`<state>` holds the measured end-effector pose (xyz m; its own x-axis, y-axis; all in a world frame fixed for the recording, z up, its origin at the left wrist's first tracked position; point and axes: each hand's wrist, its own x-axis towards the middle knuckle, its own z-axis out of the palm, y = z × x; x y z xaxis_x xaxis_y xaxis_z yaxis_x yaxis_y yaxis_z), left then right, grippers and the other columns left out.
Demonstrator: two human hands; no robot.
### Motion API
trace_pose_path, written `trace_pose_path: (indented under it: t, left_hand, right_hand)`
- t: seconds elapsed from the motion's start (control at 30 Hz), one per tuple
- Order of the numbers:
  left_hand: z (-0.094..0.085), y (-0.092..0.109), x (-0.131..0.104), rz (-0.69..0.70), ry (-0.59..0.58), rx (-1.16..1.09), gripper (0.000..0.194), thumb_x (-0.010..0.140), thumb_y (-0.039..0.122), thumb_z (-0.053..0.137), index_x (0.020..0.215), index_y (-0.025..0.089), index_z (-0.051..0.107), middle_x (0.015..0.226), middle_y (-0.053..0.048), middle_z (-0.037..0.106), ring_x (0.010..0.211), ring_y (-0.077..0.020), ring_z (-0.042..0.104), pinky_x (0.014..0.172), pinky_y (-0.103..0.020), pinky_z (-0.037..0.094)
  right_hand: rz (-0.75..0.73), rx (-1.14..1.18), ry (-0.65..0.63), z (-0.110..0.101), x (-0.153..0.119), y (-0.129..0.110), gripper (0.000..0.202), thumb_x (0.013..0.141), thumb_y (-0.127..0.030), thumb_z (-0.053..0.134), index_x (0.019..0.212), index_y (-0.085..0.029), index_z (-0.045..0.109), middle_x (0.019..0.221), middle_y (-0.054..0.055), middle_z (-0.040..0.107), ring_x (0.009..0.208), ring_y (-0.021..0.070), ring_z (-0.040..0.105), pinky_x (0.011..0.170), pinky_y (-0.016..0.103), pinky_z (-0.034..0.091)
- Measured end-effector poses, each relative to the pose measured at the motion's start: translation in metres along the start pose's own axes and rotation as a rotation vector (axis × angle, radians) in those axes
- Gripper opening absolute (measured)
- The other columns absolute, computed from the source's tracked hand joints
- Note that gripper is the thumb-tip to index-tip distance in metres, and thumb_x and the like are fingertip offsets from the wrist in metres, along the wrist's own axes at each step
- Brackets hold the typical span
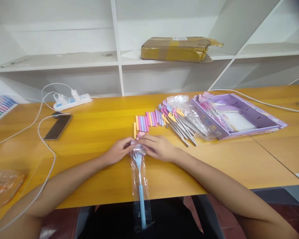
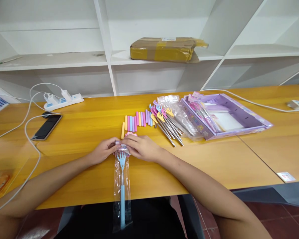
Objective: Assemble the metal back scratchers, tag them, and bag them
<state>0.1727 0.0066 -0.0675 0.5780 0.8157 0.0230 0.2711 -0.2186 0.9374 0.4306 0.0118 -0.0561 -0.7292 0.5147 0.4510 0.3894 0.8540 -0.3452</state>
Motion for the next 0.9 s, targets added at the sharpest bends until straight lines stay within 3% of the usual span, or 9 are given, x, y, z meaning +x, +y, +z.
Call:
trace_pose_path:
  t: [0.2, 0.43, 0.53, 0.67, 0.8, 0.9]
  left_hand:
    - [0.002, -0.001, 0.000, -0.012, 0.040, 0.121, 0.029, 0.099, 0.047, 0.062, 0.098, 0.018, 0.066, 0.084, 0.000, 0.064, 0.077, -0.0158, 0.058, 0.071, -0.028, 0.046]
    - [0.002, -0.004, -0.001, -0.024, 0.035, 0.036, 0.025, 0.099, 0.043, 0.064, 0.096, 0.018, 0.064, 0.082, 0.000, 0.064, 0.075, -0.0151, 0.060, 0.070, -0.027, 0.048]
    - [0.002, -0.002, -0.003, -0.024, -0.024, -0.060, 0.026, 0.098, 0.042, 0.066, 0.108, 0.018, 0.064, 0.092, -0.002, 0.068, 0.082, -0.0166, 0.065, 0.074, -0.029, 0.051]
    - [0.001, 0.002, -0.003, -0.048, -0.102, -0.248, 0.059, 0.082, 0.035, 0.086, 0.133, 0.020, 0.058, 0.122, -0.011, 0.072, 0.104, -0.0226, 0.071, 0.088, -0.034, 0.056]
    - [-0.001, 0.002, 0.001, -0.135, -0.051, -0.508, 0.065, 0.079, 0.036, 0.089, 0.132, 0.015, 0.059, 0.104, -0.009, 0.075, 0.071, -0.0135, 0.069, 0.060, -0.023, 0.052]
    - [-0.002, -0.002, 0.005, -0.141, 0.083, -0.624, 0.060, 0.078, 0.034, 0.090, 0.128, 0.014, 0.063, 0.096, -0.006, 0.075, 0.060, -0.0080, 0.061, 0.050, -0.019, 0.044]
  right_hand:
    - [0.281, 0.230, 0.000, 0.015, 0.003, -0.005, 0.033, 0.102, -0.037, 0.062, 0.131, -0.021, 0.059, 0.086, 0.001, 0.074, 0.065, 0.0137, 0.065, 0.062, 0.025, 0.048]
    - [0.247, 0.406, -0.044, 0.013, 0.004, -0.004, 0.030, 0.101, -0.022, 0.054, 0.131, -0.021, 0.058, 0.079, -0.002, 0.068, 0.063, 0.0125, 0.061, 0.060, 0.024, 0.046]
    - [0.248, 0.521, -0.064, 0.010, 0.002, -0.003, 0.038, 0.097, -0.016, 0.055, 0.135, -0.021, 0.054, 0.083, -0.002, 0.068, 0.062, 0.0110, 0.060, 0.059, 0.023, 0.048]
    - [0.305, 0.705, -0.032, 0.009, 0.001, -0.005, 0.043, 0.100, -0.020, 0.055, 0.141, -0.022, 0.046, 0.079, -0.004, 0.065, 0.062, 0.0101, 0.062, 0.057, 0.022, 0.052]
    - [0.465, 0.972, -0.080, 0.011, 0.002, -0.006, 0.051, 0.102, -0.038, 0.060, 0.145, -0.025, 0.035, 0.079, -0.006, 0.062, 0.053, 0.0095, 0.062, 0.043, 0.019, 0.050]
    - [0.551, 1.180, -0.190, 0.011, 0.003, -0.004, 0.068, 0.097, -0.046, 0.069, 0.147, -0.029, 0.026, 0.088, -0.005, 0.064, 0.052, 0.0087, 0.063, 0.039, 0.017, 0.046]
